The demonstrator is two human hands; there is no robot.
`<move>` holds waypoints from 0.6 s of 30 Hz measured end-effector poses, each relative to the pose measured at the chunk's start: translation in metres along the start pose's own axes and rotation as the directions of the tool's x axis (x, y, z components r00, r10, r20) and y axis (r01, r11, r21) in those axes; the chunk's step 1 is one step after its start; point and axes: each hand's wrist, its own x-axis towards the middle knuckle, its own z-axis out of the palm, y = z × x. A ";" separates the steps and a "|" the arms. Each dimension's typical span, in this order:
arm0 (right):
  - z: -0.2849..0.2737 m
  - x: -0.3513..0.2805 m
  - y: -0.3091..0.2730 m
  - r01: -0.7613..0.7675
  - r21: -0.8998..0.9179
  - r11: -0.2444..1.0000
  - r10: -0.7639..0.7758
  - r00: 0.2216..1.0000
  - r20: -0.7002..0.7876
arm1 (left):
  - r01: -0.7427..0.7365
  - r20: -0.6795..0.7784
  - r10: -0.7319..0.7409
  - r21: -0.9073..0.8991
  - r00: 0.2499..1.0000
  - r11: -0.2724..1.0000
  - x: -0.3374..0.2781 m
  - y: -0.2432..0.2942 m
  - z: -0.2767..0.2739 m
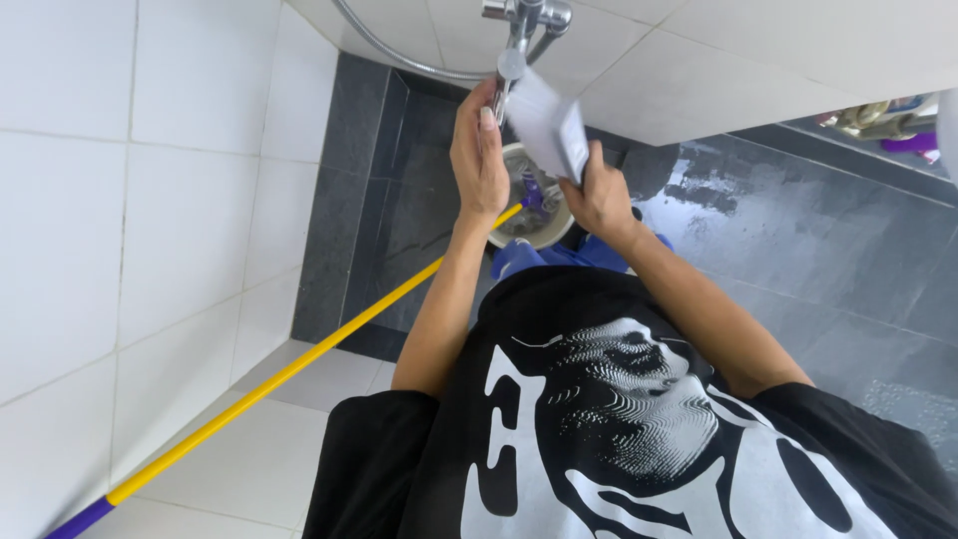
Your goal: The person mops the dark tiled bathroom floor using a yellow-handled mop, then rinses the mop head under a handheld shower sprayer. They proceed to clean a white sink basin and a pink plastic scoop with a brush under running water.
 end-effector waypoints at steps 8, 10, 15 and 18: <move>-0.001 -0.013 0.016 -0.165 -0.072 0.984 0.162 0.985 -0.053 | -0.037 0.058 0.045 -0.133 0.997 0.990 -0.003 -0.008 0.001; -0.013 -0.028 0.008 -0.233 -0.057 0.971 0.236 0.970 0.057 | -0.002 -0.072 0.004 0.025 0.997 1.000 -0.020 -0.021 -0.003; -0.040 -0.055 0.022 -0.243 0.032 0.969 0.241 0.969 0.053 | 0.046 -0.116 -0.029 0.145 0.993 0.988 -0.066 -0.015 0.003; -0.067 -0.075 0.037 -0.264 0.065 0.962 0.257 0.962 0.094 | 0.096 -0.191 -0.062 0.177 0.980 0.979 -0.100 -0.036 0.017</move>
